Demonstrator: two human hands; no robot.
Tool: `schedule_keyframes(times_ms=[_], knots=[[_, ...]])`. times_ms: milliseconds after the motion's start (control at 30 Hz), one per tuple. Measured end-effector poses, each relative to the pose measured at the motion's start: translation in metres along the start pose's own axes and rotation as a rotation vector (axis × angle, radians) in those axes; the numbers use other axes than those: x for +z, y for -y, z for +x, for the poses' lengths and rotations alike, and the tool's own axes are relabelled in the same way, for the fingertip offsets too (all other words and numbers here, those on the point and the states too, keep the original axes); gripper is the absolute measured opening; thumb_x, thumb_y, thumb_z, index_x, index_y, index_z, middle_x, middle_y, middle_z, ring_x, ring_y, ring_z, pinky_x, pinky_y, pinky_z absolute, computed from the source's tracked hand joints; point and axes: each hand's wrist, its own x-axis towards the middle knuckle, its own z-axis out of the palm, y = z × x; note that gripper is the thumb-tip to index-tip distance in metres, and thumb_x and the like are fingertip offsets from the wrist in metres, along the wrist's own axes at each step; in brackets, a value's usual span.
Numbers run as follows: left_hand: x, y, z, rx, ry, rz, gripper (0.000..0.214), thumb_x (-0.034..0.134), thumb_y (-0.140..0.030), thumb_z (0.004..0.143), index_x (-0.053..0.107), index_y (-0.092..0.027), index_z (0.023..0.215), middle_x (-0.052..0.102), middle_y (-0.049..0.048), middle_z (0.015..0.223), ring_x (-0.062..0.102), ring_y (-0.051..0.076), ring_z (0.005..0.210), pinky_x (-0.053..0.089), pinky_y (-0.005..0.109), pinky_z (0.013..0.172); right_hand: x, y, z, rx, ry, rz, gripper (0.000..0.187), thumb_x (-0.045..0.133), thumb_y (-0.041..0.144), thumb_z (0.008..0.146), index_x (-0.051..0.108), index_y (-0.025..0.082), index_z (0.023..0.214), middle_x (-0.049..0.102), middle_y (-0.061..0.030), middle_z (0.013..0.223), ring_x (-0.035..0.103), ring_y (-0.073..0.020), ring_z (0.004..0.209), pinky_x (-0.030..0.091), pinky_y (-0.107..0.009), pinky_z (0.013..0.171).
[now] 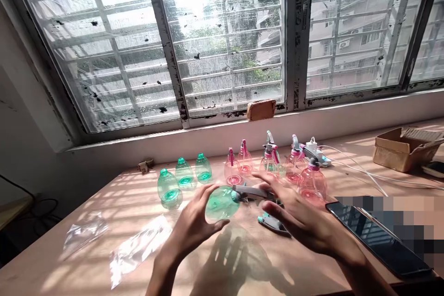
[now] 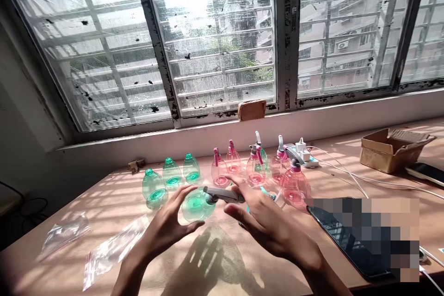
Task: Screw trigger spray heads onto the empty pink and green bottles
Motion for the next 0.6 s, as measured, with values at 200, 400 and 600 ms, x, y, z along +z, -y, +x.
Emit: schedule_keyframes(times_ms=[200, 400, 600], knots=[[0.004, 0.046, 0.008, -0.256, -0.014, -0.095, 0.069, 0.071, -0.06, 0.093, 0.047, -0.021, 0.145, 0.057, 0.0239, 0.155, 0.061, 0.044, 0.141, 0.054, 0.06, 0.111, -0.02, -0.05, -0.003, 0.084, 0.145, -0.236, 0.056, 0.046, 0.052, 0.112, 0.053, 0.027, 0.161, 0.055, -0.0155, 0.168, 0.049, -0.0397, 0.155, 0.045, -0.058, 0.124], [0.015, 0.088, 0.042, -0.386, 0.0, -0.137, 0.074, 0.078, -0.057, 0.09, 0.052, -0.014, 0.143, 0.064, 0.0228, 0.145, 0.069, 0.036, 0.129, 0.06, 0.051, 0.106, -0.02, -0.093, 0.002, 0.098, 0.298, -0.349, 0.058, 0.055, 0.006, 0.091, 0.07, 0.019, 0.145, 0.07, -0.0184, 0.149, 0.064, -0.039, 0.14, 0.054, -0.05, 0.114], [0.033, 0.118, 0.069, -0.403, -0.095, -0.052, 0.039, 0.075, -0.039, 0.101, 0.067, -0.017, 0.133, 0.071, 0.0112, 0.134, 0.072, 0.028, 0.116, 0.062, 0.051, 0.1, -0.02, -0.104, 0.008, 0.087, 0.339, -0.398, 0.068, 0.052, -0.003, 0.074, 0.076, 0.02, 0.134, 0.078, -0.0134, 0.134, 0.07, -0.0313, 0.127, 0.055, -0.042, 0.108]])
